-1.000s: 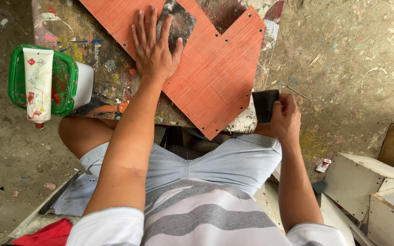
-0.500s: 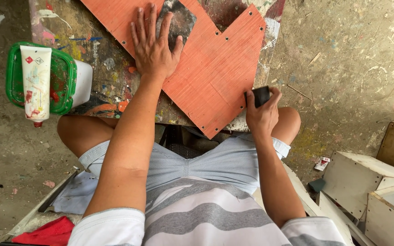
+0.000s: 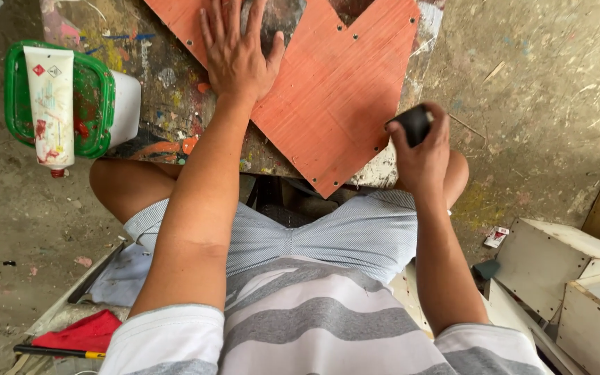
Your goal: The person sands a reddish-orange wooden board using two sanding blocks. They briefly switch to a different sanding sheet before continuing to sand the board's surface with both hands.
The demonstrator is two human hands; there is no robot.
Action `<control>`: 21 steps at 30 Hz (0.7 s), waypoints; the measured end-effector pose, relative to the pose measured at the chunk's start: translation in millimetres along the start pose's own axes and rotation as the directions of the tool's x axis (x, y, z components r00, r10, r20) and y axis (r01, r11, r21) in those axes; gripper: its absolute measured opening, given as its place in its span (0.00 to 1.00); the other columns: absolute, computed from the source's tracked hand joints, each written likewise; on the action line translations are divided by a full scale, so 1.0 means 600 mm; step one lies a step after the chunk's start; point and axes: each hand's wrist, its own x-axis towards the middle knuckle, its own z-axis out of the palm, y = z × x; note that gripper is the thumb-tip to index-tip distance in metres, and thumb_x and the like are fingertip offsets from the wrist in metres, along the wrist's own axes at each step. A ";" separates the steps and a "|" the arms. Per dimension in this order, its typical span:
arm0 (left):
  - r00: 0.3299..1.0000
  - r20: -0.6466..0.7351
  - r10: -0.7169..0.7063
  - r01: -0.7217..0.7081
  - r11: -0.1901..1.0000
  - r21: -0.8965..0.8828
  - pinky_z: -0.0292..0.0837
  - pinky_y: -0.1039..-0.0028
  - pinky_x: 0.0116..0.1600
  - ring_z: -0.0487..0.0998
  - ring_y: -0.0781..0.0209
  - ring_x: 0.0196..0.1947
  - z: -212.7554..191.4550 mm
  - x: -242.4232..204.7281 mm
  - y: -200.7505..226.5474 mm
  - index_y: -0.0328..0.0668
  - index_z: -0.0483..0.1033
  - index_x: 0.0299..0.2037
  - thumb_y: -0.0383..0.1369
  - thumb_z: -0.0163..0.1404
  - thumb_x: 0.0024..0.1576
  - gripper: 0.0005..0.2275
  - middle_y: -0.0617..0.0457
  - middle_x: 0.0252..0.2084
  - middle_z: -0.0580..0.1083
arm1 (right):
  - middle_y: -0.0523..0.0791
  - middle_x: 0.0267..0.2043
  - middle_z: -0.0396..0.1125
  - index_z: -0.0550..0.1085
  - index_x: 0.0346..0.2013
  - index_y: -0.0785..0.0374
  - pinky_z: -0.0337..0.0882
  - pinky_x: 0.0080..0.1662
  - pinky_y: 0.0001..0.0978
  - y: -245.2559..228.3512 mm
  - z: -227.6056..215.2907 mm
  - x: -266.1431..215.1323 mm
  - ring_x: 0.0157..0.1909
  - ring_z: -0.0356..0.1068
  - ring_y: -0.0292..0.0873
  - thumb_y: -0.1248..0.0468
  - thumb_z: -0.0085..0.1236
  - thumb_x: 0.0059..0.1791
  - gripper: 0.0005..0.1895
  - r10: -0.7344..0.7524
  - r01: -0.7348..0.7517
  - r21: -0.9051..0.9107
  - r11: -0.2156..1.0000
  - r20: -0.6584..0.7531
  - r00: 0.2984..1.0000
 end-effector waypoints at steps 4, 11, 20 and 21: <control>0.984 -0.165 0.070 -0.068 0.997 0.019 0.41 0.45 0.70 0.61 0.31 0.64 0.004 0.001 -0.002 0.50 0.70 0.64 0.50 0.46 0.65 0.22 0.37 0.62 0.67 | 0.52 0.45 0.62 0.68 0.58 0.56 0.68 0.42 0.54 -0.006 0.040 -0.072 0.47 0.67 0.58 0.40 0.67 0.46 0.35 -0.290 0.320 -0.178 0.931 0.178 0.940; 0.997 -0.064 0.037 -0.038 0.999 -0.009 0.34 0.48 0.73 0.53 0.32 0.71 0.005 0.001 -0.005 0.51 0.63 0.71 0.52 0.42 0.67 0.25 0.38 0.71 0.59 | 0.51 0.42 0.68 0.74 0.56 0.62 0.67 0.41 0.47 0.063 0.024 -0.017 0.44 0.65 0.53 0.47 0.78 0.44 0.35 -0.439 0.386 -0.332 0.861 -0.101 0.893; 1.000 0.025 -0.011 0.010 1.000 0.023 0.37 0.46 0.74 0.48 0.39 0.74 -0.014 -0.002 0.009 0.59 0.56 0.74 0.52 0.43 0.67 0.26 0.46 0.75 0.53 | 0.52 0.55 0.60 0.64 0.60 0.51 0.73 0.43 0.54 -0.007 -0.011 0.023 0.52 0.68 0.56 0.42 0.65 0.49 0.32 0.097 -0.071 -0.218 0.973 0.111 0.989; 0.999 0.032 -0.025 0.023 0.999 0.038 0.38 0.46 0.75 0.47 0.41 0.75 -0.017 0.000 0.009 0.62 0.54 0.75 0.53 0.44 0.68 0.27 0.48 0.76 0.51 | 0.50 0.55 0.63 0.64 0.58 0.49 0.73 0.43 0.56 -0.010 -0.020 0.023 0.48 0.70 0.55 0.41 0.65 0.48 0.32 0.140 -0.109 -0.248 0.963 0.112 0.984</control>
